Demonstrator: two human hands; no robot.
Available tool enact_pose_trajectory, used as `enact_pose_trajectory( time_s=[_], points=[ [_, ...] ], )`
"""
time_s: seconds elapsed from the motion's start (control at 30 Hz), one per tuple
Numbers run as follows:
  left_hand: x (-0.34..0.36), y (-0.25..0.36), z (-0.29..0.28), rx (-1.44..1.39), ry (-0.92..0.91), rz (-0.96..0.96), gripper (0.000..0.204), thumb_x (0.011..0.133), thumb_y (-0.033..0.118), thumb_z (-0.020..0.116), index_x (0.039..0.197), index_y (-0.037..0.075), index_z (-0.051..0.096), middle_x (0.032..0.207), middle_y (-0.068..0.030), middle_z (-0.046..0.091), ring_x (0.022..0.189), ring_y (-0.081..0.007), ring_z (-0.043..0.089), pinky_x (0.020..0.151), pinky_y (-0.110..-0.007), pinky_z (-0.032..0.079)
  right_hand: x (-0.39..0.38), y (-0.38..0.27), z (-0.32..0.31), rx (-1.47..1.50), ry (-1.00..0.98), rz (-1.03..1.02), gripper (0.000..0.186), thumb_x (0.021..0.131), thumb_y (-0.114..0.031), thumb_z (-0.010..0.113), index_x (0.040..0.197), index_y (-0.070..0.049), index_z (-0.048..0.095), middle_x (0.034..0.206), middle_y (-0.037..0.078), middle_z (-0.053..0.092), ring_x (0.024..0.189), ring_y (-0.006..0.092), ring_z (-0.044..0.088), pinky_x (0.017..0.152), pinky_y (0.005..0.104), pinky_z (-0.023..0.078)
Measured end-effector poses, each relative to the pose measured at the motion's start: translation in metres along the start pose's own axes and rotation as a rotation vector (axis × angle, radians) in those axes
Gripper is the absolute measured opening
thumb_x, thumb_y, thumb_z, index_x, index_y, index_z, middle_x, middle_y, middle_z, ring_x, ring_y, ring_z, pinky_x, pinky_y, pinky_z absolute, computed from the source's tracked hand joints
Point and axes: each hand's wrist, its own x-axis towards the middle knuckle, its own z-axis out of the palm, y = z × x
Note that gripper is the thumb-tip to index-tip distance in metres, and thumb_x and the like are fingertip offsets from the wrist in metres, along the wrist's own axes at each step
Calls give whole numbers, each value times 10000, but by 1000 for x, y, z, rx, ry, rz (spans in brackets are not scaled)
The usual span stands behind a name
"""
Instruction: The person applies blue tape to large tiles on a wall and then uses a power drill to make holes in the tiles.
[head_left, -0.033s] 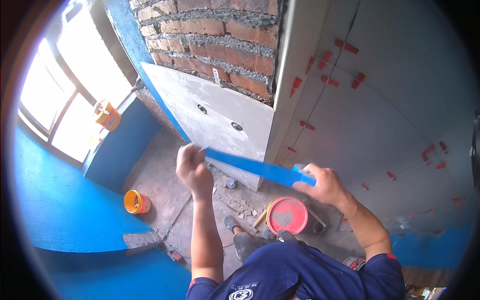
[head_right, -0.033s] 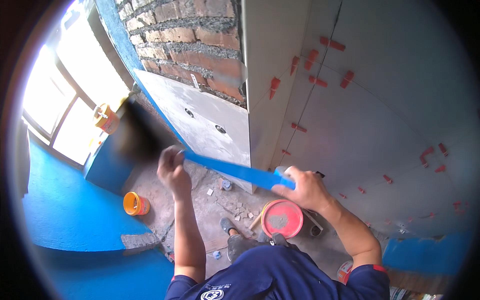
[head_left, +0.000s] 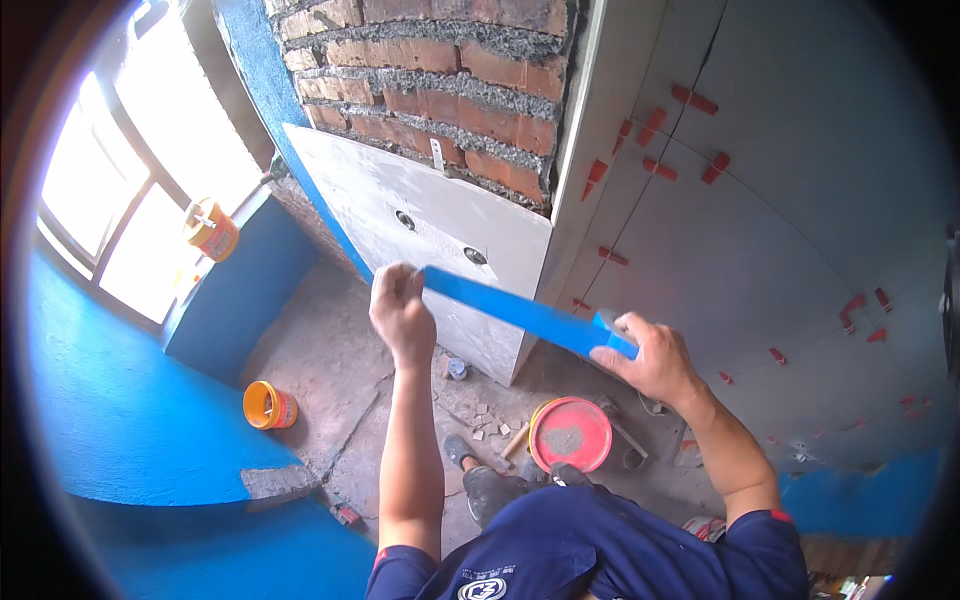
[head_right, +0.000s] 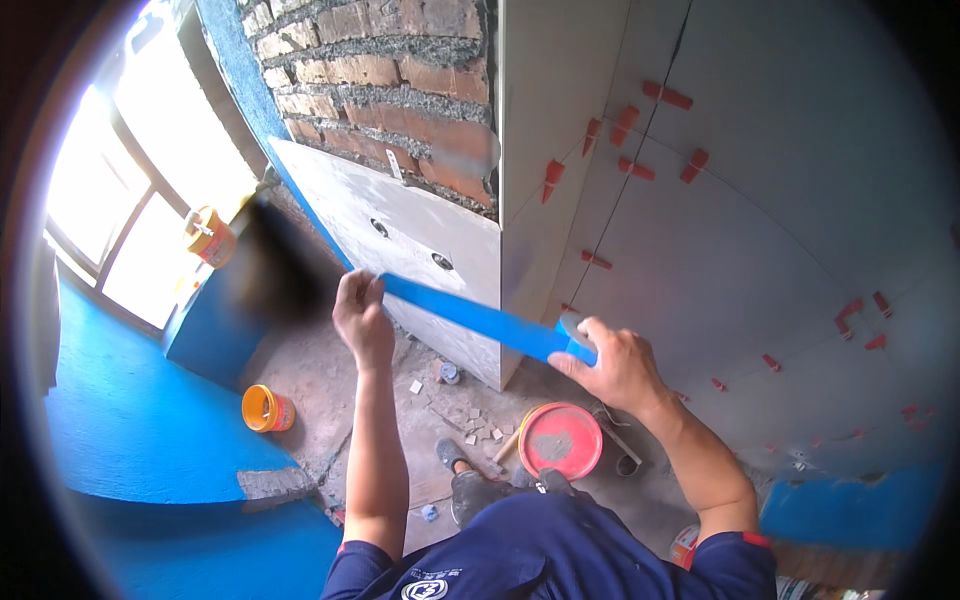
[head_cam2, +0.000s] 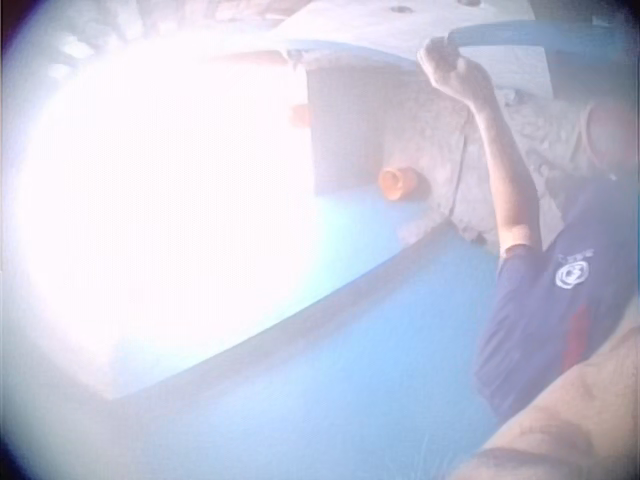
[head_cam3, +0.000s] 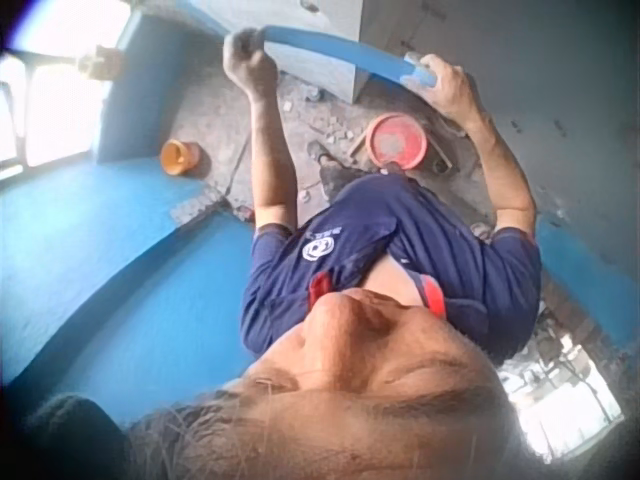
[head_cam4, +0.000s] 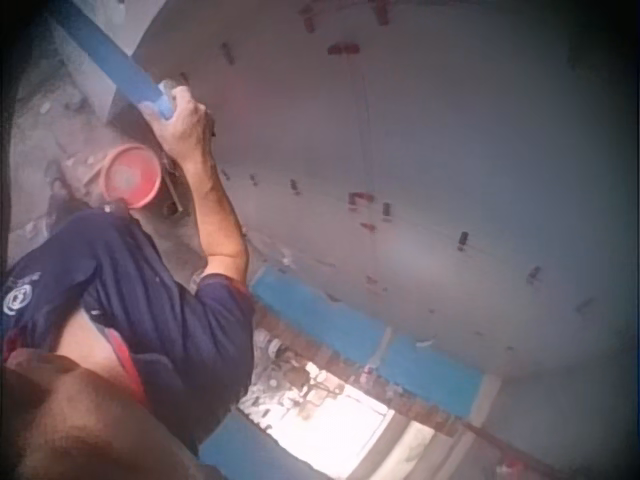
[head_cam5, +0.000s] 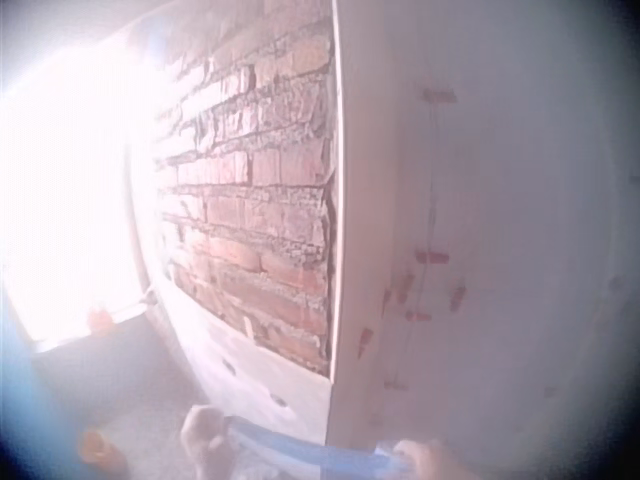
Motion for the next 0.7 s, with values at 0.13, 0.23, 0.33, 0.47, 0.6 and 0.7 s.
enact_pose_trajectory(
  time_s=[0.13,0.23,0.33,0.47,0.6,0.7],
  points=[
    [40,-37,25,-409,-16,-97,44,908,-29,598,918,10,615,854,33,581,780,-47,512,732,-182,419,33,-22,-2,-184,226,-141,456,806,-437,728,944,-20,606,736,183,652,675,375,656,612,425,514],
    [59,-55,42,-574,-41,-145,57,910,-28,602,951,9,619,867,19,591,803,-55,528,759,-189,432,49,-30,0,-237,289,-184,434,794,-430,732,899,-29,603,681,164,639,622,360,645,582,424,504],
    [69,-67,51,-599,-34,-162,53,912,-17,607,956,9,623,866,14,597,798,-56,531,759,-189,433,59,-31,5,-261,288,-181,437,785,-428,738,887,-25,606,658,163,632,606,357,643,577,424,506],
    [72,-72,59,-616,-12,-158,49,916,-10,609,955,15,626,855,17,599,770,-48,520,729,-186,421,69,-30,5,-257,257,-153,460,781,-439,744,904,-11,630,660,171,629,614,365,645,588,415,517],
    [76,-69,68,-605,27,-151,26,908,36,646,925,29,628,809,41,582,729,-33,479,682,-171,377,75,-24,5,-278,289,-152,459,779,-436,747,900,-5,642,677,173,634,627,368,644,590,410,520],
    [78,-66,72,-568,24,-105,30,907,40,648,896,26,624,808,37,588,729,-36,478,687,-178,385,83,-16,9,-289,348,-209,429,766,-410,758,898,-18,644,638,146,629,586,333,639,562,401,510]
  ],
)
